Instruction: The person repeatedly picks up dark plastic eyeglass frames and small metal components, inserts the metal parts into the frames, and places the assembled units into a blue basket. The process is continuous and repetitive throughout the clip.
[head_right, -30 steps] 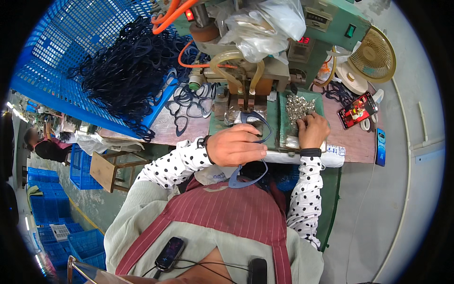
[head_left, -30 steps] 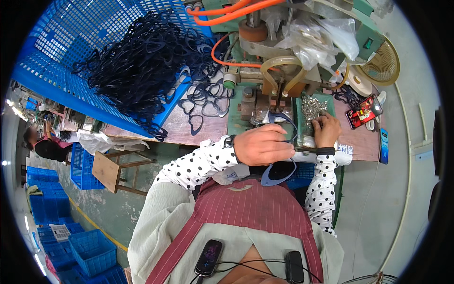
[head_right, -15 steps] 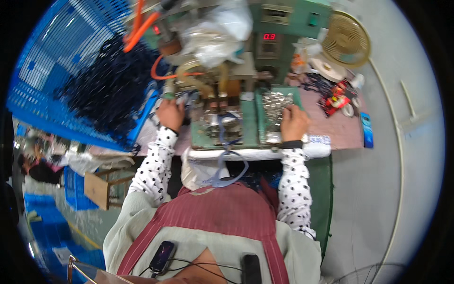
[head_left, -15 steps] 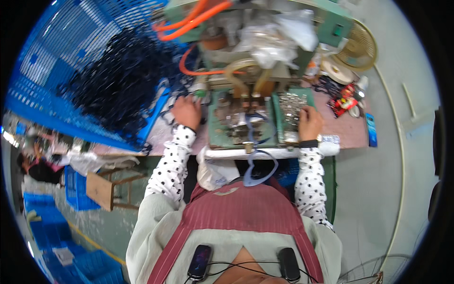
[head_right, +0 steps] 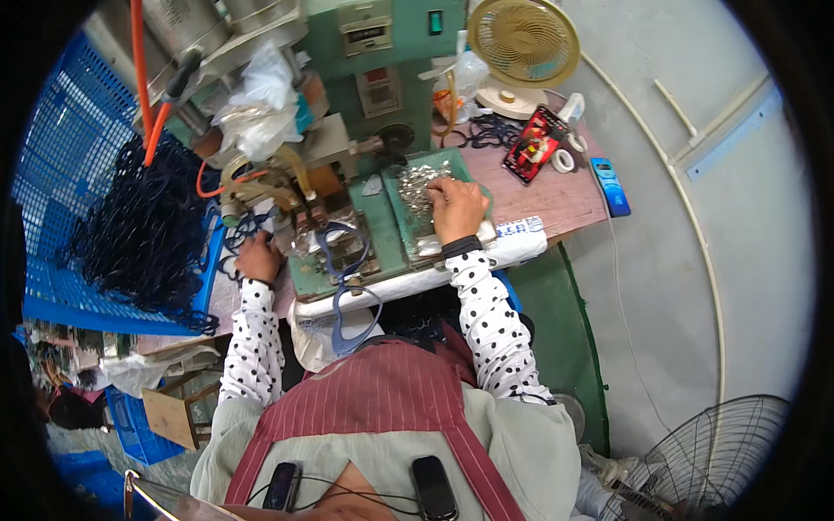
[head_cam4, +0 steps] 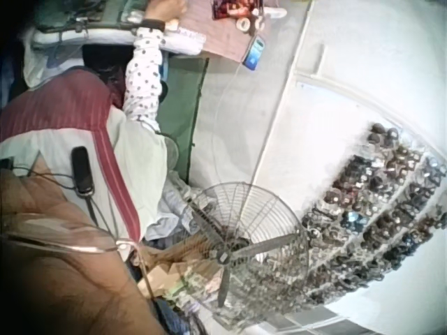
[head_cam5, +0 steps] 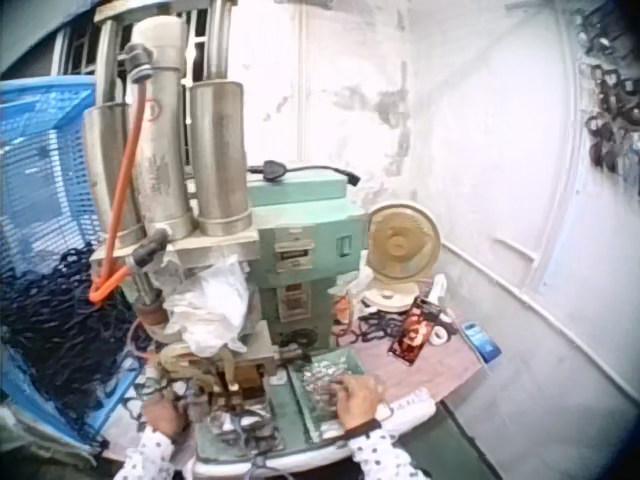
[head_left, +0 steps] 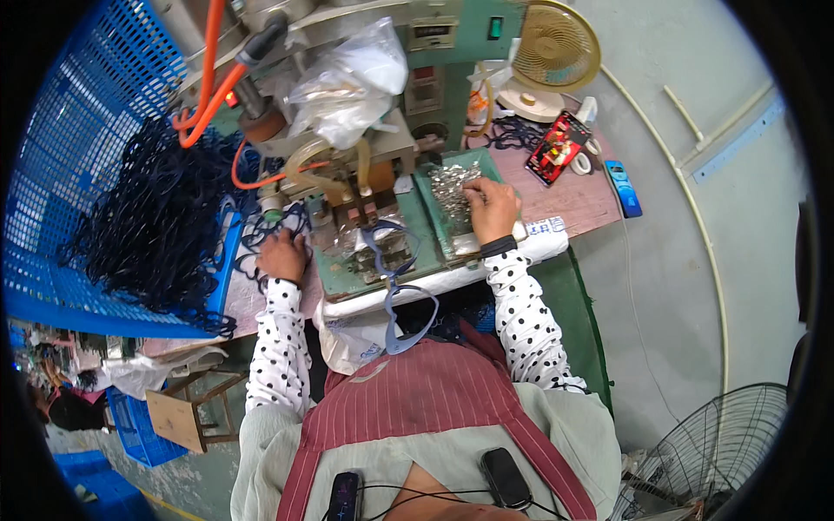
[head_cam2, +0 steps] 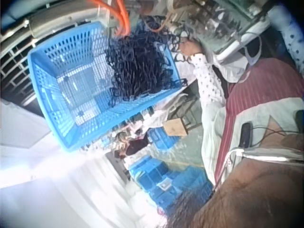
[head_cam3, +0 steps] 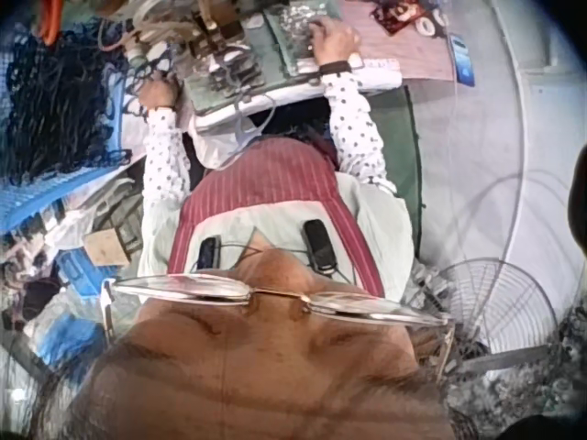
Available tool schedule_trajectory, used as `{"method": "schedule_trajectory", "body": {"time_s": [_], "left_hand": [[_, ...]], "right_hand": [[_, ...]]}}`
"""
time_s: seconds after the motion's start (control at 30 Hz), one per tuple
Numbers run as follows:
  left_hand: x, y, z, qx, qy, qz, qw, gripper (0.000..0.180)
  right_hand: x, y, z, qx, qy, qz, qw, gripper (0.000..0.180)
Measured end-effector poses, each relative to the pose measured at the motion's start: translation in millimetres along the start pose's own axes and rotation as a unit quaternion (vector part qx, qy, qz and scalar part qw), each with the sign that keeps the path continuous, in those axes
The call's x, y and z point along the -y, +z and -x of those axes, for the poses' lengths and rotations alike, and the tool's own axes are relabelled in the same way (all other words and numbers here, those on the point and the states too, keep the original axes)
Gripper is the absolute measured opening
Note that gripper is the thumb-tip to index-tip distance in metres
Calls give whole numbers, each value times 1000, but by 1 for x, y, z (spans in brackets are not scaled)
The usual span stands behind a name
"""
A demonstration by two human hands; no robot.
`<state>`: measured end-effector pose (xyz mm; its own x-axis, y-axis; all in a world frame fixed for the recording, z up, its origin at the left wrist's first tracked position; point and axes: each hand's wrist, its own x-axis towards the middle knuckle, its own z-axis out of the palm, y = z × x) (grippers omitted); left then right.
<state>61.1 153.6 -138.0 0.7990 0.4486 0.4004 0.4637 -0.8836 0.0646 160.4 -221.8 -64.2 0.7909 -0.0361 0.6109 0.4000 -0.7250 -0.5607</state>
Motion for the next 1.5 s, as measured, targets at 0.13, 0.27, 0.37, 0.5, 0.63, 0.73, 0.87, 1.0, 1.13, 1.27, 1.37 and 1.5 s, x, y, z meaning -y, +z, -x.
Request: {"method": "schedule_trajectory", "body": {"time_s": [0.13, 0.27, 0.37, 0.5, 0.63, 0.73, 0.87, 1.0, 1.13, 1.27, 1.37, 1.5], "left_hand": [[-8, -6, -1, -54, 72, 21, 996, 14], [-11, -28, -10, -123, 66, 248, 959, 15], [-24, -60, -13, -153, -31, 308, 938, 29], [-32, -91, -12, -160, -98, 405, 895, 27], [-54, -119, 10, -214, -70, 505, 833, 16], [-64, -151, 20, -287, 239, 405, 835, 29], [-84, -173, 29, -252, 428, 417, 761, 37], [-103, -178, 36, -199, 530, 429, 704, 37], [-123, -178, 35, -167, 553, 430, 694, 39], [-125, -167, 38, -166, 543, 446, 692, 36], [-125, -167, 36, -159, 536, 458, 691, 38], [-125, -163, 38, -158, 528, 464, 694, 40]], "right_hand": [[40, -11, -7, 50, 28, -157, 986, 15], [88, -35, -13, 149, 45, -282, 947, 15], [116, -45, -10, 215, 72, -311, 923, 19], [130, -40, -4, 233, 76, -370, 896, 32], [137, -41, -8, 261, 106, -337, 898, 37], [147, -41, -13, 269, 119, -347, 891, 39], [145, -25, -11, 233, 120, -398, 879, 44], [144, -24, -10, 224, 138, -405, 875, 51], [84, -20, -23, 131, 90, -300, 941, 47], [-27, 3, -12, 75, 105, 7, 992, 28], [-37, -1, -2, 115, 110, -86, 984, 32], [-5, -8, 4, 78, -152, 176, 970, 29]]}}
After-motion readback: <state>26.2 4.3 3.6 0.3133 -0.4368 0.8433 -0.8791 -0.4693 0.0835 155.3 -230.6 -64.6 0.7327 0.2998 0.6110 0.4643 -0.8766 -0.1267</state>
